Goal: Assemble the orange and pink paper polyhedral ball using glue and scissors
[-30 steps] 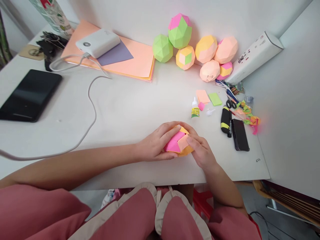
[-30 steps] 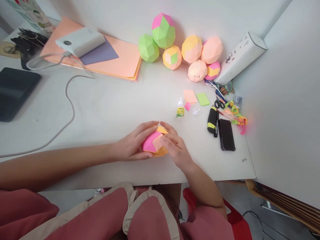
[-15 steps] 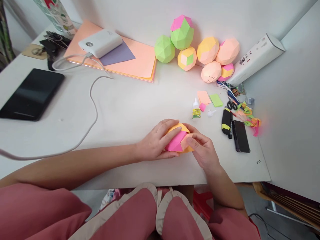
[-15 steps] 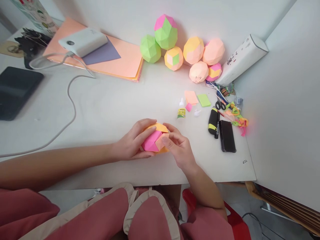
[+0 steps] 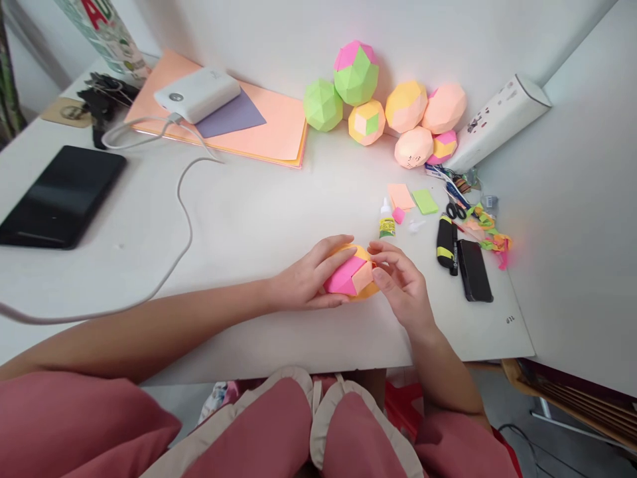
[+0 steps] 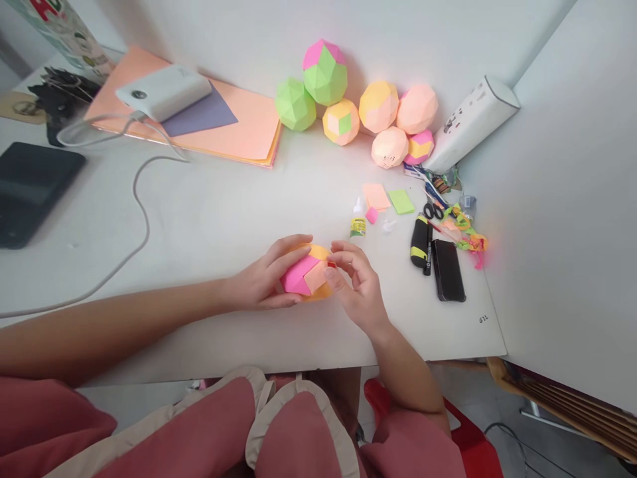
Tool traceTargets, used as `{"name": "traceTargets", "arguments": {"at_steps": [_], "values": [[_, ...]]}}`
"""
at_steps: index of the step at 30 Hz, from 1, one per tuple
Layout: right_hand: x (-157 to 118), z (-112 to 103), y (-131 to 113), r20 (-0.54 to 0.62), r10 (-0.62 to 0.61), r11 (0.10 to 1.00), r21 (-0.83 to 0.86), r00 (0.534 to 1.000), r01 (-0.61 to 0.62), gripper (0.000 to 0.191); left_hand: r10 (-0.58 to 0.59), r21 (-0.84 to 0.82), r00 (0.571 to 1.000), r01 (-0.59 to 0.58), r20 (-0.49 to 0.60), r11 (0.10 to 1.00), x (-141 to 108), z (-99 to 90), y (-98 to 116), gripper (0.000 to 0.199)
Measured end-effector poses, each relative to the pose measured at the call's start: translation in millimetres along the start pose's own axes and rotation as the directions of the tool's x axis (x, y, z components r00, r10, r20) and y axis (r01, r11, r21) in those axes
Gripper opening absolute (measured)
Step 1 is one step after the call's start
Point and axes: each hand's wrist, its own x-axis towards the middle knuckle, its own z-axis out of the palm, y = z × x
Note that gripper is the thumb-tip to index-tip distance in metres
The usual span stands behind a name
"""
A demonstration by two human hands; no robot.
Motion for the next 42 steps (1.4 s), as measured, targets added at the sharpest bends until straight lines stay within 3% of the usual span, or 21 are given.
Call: {"name": "traceTargets", "arguments": {"at_steps": [4, 9, 12, 16, 21, 25, 29, 32, 36, 42], "values": [[2.7, 0.1, 3.0, 0.013, 0.011, 1.0, 0.017, 1.0, -0.011, 0.02, -0.011, -0.046, 0.999, 0.013, 0.032, 0.999, 0.9, -3.5, -4.3, 0.074], [5.6, -3.5, 5.8, -0.053, 0.006, 0.998, -0.06, 0.999, -0.009, 0.026, -0.088, 0.147, 0.996, 0.092, -0.029, 0.985, -1.3, -1.2, 4.2, 0.099], [7.5, -7.1, 6.8, -0.046, 0.021, 0.989, -0.145, 0.999, -0.028, 0.032, -0.149, 0.22, 0.989, 0.145, 0.0, 0.965, -3.1, -1.1, 13.0, 0.105], [8.1, -8.8, 7.5, 0.057, 0.048, 0.98, -0.197, 0.997, -0.036, 0.038, -0.221, 0.258, 0.975, 0.205, 0.034, 0.944, -3.3, -4.4, 21.8, 0.079], [7.5, -8.1, 8.7, 0.139, -0.017, 0.991, -0.128, 0.99, 0.035, 0.04, -0.163, 0.206, 0.986, 0.165, -0.023, 0.965, 1.5, -8.7, 28.7, 0.054], [7.0, -10.7, 8.3, 0.148, -0.116, 0.982, -0.132, 0.982, 0.136, 0.03, -0.175, 0.093, 0.982, 0.168, 0.074, 0.981, 6.3, -13.4, 34.0, 0.034], [5.6, -10.6, 10.3, 0.205, -0.129, 0.983, -0.105, 0.97, 0.153, 0.023, -0.223, 0.061, 0.965, 0.217, 0.134, 0.974, 11.2, -21.0, 40.6, 0.024], [4.7, -5.9, 13.6, 0.238, -0.129, 0.982, -0.105, 0.963, 0.158, 0.023, -0.331, 0.012, 0.924, 0.335, 0.191, 0.942, 15.0, -26.7, 47.9, 0.019], [3.5, 2.2, 14.9, 0.215, -0.2, 0.97, -0.094, 0.956, 0.224, 0.021, -0.509, -0.089, 0.804, 0.557, 0.307, 0.826, 18.0, -31.9, 56.2, 0.021], [-3.7, 14.3, 12.7, 0.161, -0.28, 0.955, -0.056, 0.946, 0.293, 0.018, -0.605, -0.185, 0.698, 0.7, 0.383, 0.69, 17.4, -35.6, 59.9, 0.029]]}}
